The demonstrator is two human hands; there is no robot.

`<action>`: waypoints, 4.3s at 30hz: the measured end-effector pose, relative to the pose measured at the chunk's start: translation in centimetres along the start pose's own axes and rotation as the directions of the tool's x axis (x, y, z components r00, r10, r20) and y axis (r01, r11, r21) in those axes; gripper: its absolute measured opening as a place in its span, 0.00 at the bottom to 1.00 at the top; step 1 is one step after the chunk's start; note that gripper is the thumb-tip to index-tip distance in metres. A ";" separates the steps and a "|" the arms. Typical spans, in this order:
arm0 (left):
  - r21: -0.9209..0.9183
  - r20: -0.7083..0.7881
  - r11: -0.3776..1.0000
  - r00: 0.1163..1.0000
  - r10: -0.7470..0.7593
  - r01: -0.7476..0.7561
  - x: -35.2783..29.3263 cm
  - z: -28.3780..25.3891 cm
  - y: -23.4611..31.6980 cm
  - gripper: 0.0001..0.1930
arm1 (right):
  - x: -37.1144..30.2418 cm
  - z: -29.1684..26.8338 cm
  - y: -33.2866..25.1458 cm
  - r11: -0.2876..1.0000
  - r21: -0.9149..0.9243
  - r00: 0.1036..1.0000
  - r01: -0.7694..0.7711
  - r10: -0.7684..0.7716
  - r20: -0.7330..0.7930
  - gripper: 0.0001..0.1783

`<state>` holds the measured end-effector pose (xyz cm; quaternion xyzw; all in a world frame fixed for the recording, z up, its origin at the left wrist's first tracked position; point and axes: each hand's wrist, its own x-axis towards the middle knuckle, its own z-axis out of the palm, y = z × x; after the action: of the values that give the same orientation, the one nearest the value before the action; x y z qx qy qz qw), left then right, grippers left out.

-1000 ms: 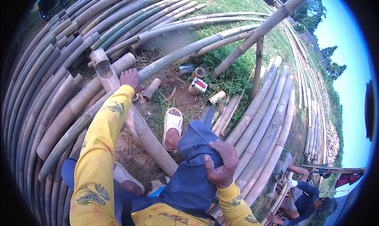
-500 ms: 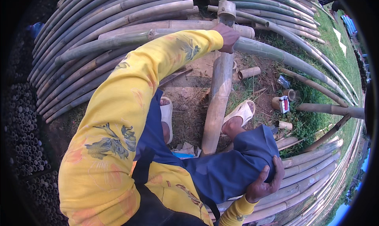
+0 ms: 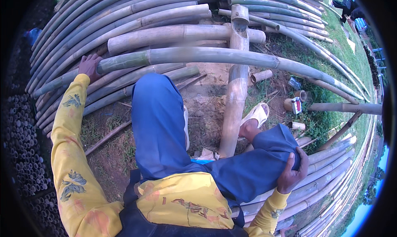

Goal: The person selects bamboo poles from a pile, positions them on a wooden support, and cuts them with a hand saw. The person repeats this process multiple times, stacking the cut pieces.

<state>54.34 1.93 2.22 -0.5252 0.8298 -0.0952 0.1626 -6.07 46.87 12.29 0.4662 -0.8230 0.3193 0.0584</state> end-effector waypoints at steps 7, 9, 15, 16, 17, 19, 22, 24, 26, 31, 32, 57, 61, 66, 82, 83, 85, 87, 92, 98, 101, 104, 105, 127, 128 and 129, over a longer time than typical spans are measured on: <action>0.164 0.147 0.920 0.913 -0.381 0.357 -0.8 6.9 -4.5 0.39 | -0.2 -0.5 -0.3 0.992 -0.092 0.996 -0.090 0.090 -0.004 0.14; 0.122 0.042 0.902 0.906 -0.422 0.415 -1.2 8.1 -4.3 0.40 | -0.7 -0.4 -0.4 0.989 -0.116 0.996 -0.088 0.087 -0.019 0.14; -0.404 -0.509 0.852 0.692 -0.512 0.332 -6.3 12.0 6.7 0.28 | -0.4 0.4 -1.0 0.984 -0.127 0.991 -0.126 0.131 0.028 0.16; -0.507 -0.369 0.804 0.765 -0.528 0.311 -8.3 14.5 9.2 0.28 | 0.6 0.8 -1.6 0.984 -0.146 0.991 -0.103 0.114 0.064 0.17; -0.564 -0.231 0.762 0.826 -0.514 0.317 -9.7 17.0 12.1 0.28 | 1.7 1.2 -2.1 0.984 -0.166 0.992 -0.069 0.086 0.098 0.18; -0.670 -0.171 0.698 0.861 -0.479 0.255 -10.7 19.7 17.3 0.24 | 3.6 1.9 -3.1 0.985 -0.149 0.986 0.086 -0.062 0.155 0.19; -0.804 -0.356 0.595 0.803 -0.479 -0.001 -6.9 14.2 23.1 0.16 | 6.1 2.7 -4.8 0.955 -0.127 0.947 0.269 -0.238 0.216 0.20; -0.811 -0.510 0.552 0.694 -0.509 -0.191 -2.2 9.0 24.4 0.14 | 7.3 3.2 -5.5 0.927 -0.121 0.924 0.355 -0.329 0.196 0.19; -0.744 -0.628 0.595 0.621 -0.468 -0.305 2.4 2.0 24.8 0.13 | 7.8 3.7 -5.1 0.926 -0.081 0.920 0.368 -0.350 0.179 0.17; -0.624 -0.639 0.630 0.766 -0.069 -0.463 8.9 -8.7 27.0 0.09 | 8.1 7.1 -6.6 0.959 0.179 0.945 0.217 -0.253 0.208 0.18; -0.630 -0.558 0.610 0.827 0.075 -0.480 9.8 -10.4 28.7 0.11 | 8.0 7.0 -6.6 0.952 0.219 0.948 0.211 -0.254 0.190 0.18; -0.087 -0.227 0.861 0.851 0.473 -0.501 14.0 -5.8 28.1 0.31 | 6.1 3.1 -4.2 0.936 0.273 0.925 0.221 -0.290 0.247 0.26; -0.038 -0.237 0.891 0.870 0.432 -0.453 11.4 -3.7 22.7 0.32 | 5.8 3.9 -4.4 0.946 0.286 0.919 0.151 -0.241 0.312 0.27; -0.238 -0.444 0.914 0.874 0.199 -0.329 6.3 -2.4 22.9 0.33 | 5.6 4.5 -4.8 0.951 0.277 0.899 0.136 -0.236 0.370 0.27; -0.327 0.355 0.859 0.893 -0.275 0.394 -14.6 24.6 25.2 0.30 | 14.2 13.8 -9.1 0.775 0.355 0.502 0.524 -0.617 0.606 0.15; -0.311 0.382 0.874 0.891 -0.245 0.374 -14.5 24.8 24.9 0.30 | 14.8 16.0 -9.4 0.722 0.385 0.470 0.575 -0.677 0.566 0.14; -0.430 0.114 0.851 0.954 -0.279 0.300 -15.2 24.2 23.8 0.26 | 14.8 21.2 -10.7 0.622 0.390 0.385 0.679 -0.754 0.532 0.15; -0.522 0.080 0.827 0.977 -0.197 0.210 -15.0 18.1 22.0 0.21 | 13.5 26.1 -12.1 0.466 0.398 0.288 0.790 -0.855 0.431 0.17; -0.469 -0.036 0.881 0.995 -0.094 0.066 -15.5 14.7 21.3 0.24 | 9.0 33.7 -16.4 0.189 0.413 0.030 0.891 -0.932 0.362 0.29; -0.709 0.178 0.700 0.982 0.057 0.088 -17.0 13.3 20.8 0.20 | 5.6 34.2 -11.3 0.262 0.367 0.049 0.893 -0.866 0.498 0.30; -0.686 0.245 0.718 0.966 0.078 0.116 -19.3 11.8 20.4 0.15 | 3.8 33.9 -8.9 0.315 0.369 0.071 0.874 -0.836 0.545 0.30; -0.610 0.237 0.768 0.970 -0.057 0.194 -19.6 10.6 20.0 0.19 | 3.5 33.4 -7.1 0.370 0.341 0.121 0.864 -0.812 0.571 0.30; -0.575 0.235 0.792 0.968 -0.082 0.207 -19.0 9.3 19.6 0.19 | 3.5 33.4 -6.5 0.390 0.331 0.142 0.859 -0.804 0.578 0.31; -0.127 -0.016 0.892 0.898 -0.439 0.434 -9.7 1.1 -2.7 0.15 | 11.9 29.4 -21.2 0.254 0.415 0.081 0.874 -0.917 0.391 0.32; -0.137 -0.026 0.887 0.894 -0.447 0.440 -9.4 1.2 -3.1 0.15 | 12.0 29.5 -21.4 0.258 0.425 0.083 0.867 -0.918 0.388 0.32; -0.145 -0.029 0.883 0.890 -0.455 0.447 -9.1 1.5 -3.3 0.14 | 11.7 29.2 -21.8 0.264 0.441 0.084 0.858 -0.918 0.388 0.32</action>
<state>61.32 8.74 3.45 -0.7102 0.6942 -0.0906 0.0742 10.78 13.47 4.10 0.9400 -0.3247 0.0977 -0.0378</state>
